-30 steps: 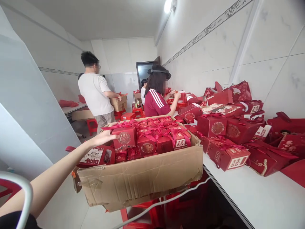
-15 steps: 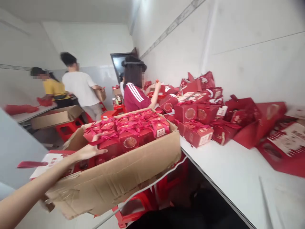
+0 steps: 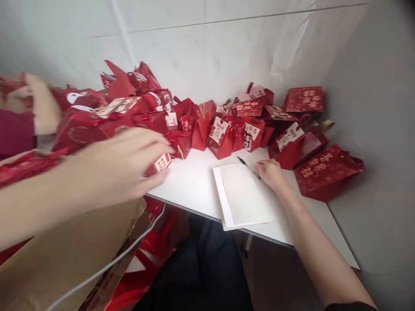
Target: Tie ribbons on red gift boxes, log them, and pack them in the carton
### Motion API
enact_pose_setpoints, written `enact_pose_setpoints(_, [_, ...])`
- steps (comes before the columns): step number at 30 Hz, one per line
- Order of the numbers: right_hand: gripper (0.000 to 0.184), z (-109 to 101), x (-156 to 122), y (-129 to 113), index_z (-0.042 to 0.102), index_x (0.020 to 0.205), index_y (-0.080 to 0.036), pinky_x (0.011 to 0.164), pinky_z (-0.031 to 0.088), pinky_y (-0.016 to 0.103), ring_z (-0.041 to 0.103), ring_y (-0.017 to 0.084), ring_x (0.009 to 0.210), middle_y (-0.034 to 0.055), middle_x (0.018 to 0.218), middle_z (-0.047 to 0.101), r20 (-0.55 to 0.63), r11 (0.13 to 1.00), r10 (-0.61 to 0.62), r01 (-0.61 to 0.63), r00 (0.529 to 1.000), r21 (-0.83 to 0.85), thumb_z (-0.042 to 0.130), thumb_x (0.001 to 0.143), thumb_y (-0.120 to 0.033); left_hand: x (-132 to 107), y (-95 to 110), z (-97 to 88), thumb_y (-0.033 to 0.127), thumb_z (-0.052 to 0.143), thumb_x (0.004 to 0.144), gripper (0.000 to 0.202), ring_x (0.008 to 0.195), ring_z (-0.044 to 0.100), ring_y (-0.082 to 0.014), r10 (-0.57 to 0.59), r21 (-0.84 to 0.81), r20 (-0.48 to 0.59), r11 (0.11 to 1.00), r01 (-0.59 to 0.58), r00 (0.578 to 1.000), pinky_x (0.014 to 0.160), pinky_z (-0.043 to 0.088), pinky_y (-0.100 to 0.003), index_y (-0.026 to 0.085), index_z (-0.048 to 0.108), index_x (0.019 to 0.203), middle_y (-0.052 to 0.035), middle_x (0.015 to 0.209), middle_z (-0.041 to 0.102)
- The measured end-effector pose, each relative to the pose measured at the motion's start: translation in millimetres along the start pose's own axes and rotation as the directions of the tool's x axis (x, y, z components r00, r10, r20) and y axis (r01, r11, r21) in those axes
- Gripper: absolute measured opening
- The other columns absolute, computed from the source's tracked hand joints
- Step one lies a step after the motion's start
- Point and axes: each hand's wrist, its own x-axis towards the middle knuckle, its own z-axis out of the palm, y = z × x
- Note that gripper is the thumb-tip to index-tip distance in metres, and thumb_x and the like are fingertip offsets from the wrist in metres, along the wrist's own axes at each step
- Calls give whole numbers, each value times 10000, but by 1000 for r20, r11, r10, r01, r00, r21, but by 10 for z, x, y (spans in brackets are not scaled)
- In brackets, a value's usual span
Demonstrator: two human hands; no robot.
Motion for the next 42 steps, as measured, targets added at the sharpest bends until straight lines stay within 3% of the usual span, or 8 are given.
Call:
enact_pose_setpoints(4, [293, 50, -5, -123, 615, 1030, -82, 795, 449, 302, 588, 240, 868, 135, 898, 632, 109, 1000, 22, -23, 994, 10, 533, 839, -289, 1071, 300, 793, 279, 423, 842, 291, 1032, 525, -269, 350, 114, 242, 916, -385, 905, 936, 374, -402, 133, 634, 979, -102, 1001, 607])
enact_pose_setpoints(8, [363, 25, 42, -233, 504, 1203, -118, 652, 453, 274, 615, 217, 733, 99, 883, 653, 201, 999, 32, -30, 979, -12, 475, 853, -208, 1727, 268, 1627, 518, 501, 779, 519, 991, 558, -275, 268, -107, 274, 963, -248, 924, 841, 427, -374, 115, 576, 1098, -126, 1009, 617])
enact_pose_setpoints(13, [463, -26, 111, -243, 426, 1280, -156, 645, 441, 276, 618, 221, 722, 71, 832, 661, 315, 1000, 7, -4, 949, -11, 390, 825, -81, 1816, -61, 2116, 401, 597, 735, 393, 864, 585, -185, 356, -470, 293, 862, -191, 887, 782, 451, -287, 133, 613, 1022, -70, 918, 629])
enact_pose_setpoints(23, [425, 10, 129, -253, 577, 1128, -169, 531, 450, 268, 568, 238, 850, 155, 1123, 463, 303, 930, -154, 241, 940, -277, 338, 816, -8, 1816, -343, 2149, 201, 587, 758, 260, 949, 546, -179, 599, -605, 295, 720, -339, 745, 899, 385, -312, 213, 674, 1003, -39, 970, 584])
enact_pose_setpoints(32, [266, -49, 124, -161, 581, 980, -189, 431, 343, 242, 539, 168, 648, 88, 917, 555, 314, 873, -299, 391, 901, -291, 341, 884, -127, 1805, -371, 2131, 250, 592, 755, 274, 975, 537, -188, 554, -584, 367, 762, -278, 747, 873, 376, -292, 235, 673, 1016, -36, 1034, 552])
enact_pose_setpoints(36, [89, -149, 127, -115, 521, 925, -202, 487, 411, 254, 569, 166, 644, 55, 844, 564, -30, 968, -247, 246, 969, -41, 473, 857, -235, 1820, -415, 2182, 283, 622, 718, 249, 971, 544, -189, 576, -640, 311, 715, -281, 756, 858, 393, -294, 214, 672, 952, -37, 1027, 559])
enact_pose_setpoints(39, [133, -235, 126, -376, 426, 850, -229, 480, 445, 260, 541, 143, 540, -18, 685, 506, -401, 937, -70, 198, 913, 287, 539, 800, -277, 1826, -425, 2199, 276, 637, 703, 237, 953, 553, -197, 586, -634, 287, 709, -308, 758, 848, 396, -306, 205, 677, 925, -41, 1011, 572])
enact_pose_setpoints(42, [142, -187, 105, -783, 349, 736, -241, 364, 397, 218, 467, 112, 414, -63, 565, 435, -250, 666, 105, 118, 963, 737, 460, 817, -275, 1830, -411, 2182, 246, 632, 700, 235, 914, 567, -194, 589, -618, 284, 716, -325, 757, 812, 406, -292, 196, 686, 923, -42, 996, 592])
